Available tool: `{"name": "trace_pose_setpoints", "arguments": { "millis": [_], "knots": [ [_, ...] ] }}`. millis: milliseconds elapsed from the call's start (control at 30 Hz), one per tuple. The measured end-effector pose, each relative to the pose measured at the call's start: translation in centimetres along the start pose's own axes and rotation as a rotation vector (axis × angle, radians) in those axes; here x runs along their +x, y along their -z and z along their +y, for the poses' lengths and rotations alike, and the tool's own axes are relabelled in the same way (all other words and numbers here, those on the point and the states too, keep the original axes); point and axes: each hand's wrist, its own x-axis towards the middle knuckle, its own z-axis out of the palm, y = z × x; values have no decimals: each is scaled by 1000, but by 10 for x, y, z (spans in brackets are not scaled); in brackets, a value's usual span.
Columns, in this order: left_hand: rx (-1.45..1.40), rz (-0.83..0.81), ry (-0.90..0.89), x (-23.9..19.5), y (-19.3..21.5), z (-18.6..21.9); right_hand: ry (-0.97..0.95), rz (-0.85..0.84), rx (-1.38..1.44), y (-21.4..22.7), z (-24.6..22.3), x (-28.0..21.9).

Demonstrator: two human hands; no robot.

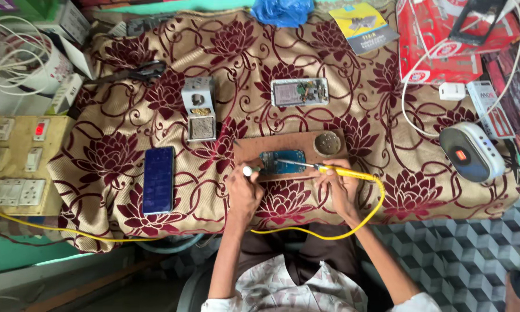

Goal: The person uses a soldering iron and a small tube to apply flux or solder to a blue circuit board placed on a wooden board. They repeatedly touch the iron to various points on the board while holding the tube in the other hand.

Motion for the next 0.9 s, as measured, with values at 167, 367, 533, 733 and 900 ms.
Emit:
{"name": "trace_pose_setpoints", "arguments": {
  "millis": [167, 367, 533, 733, 900],
  "knots": [
    [-53, -2, 84, 3, 0, -1, 67, -28, -13, 2, 0, 2],
    [-17, -5, 99, 5, 2, 5, 94, -66, -10, -1, -5, 2],
    [-42, -27, 114, 2, 5, 7, 26, -83, -36, 0, -7, -1],
    [13, -49, 106, 5, 7, 8, 12, -119, -12, -1, -11, 2],
    [3, -19, -2, 9, 5, 11, 34, -42, 56, 0, -11, -1]
  ]
}}
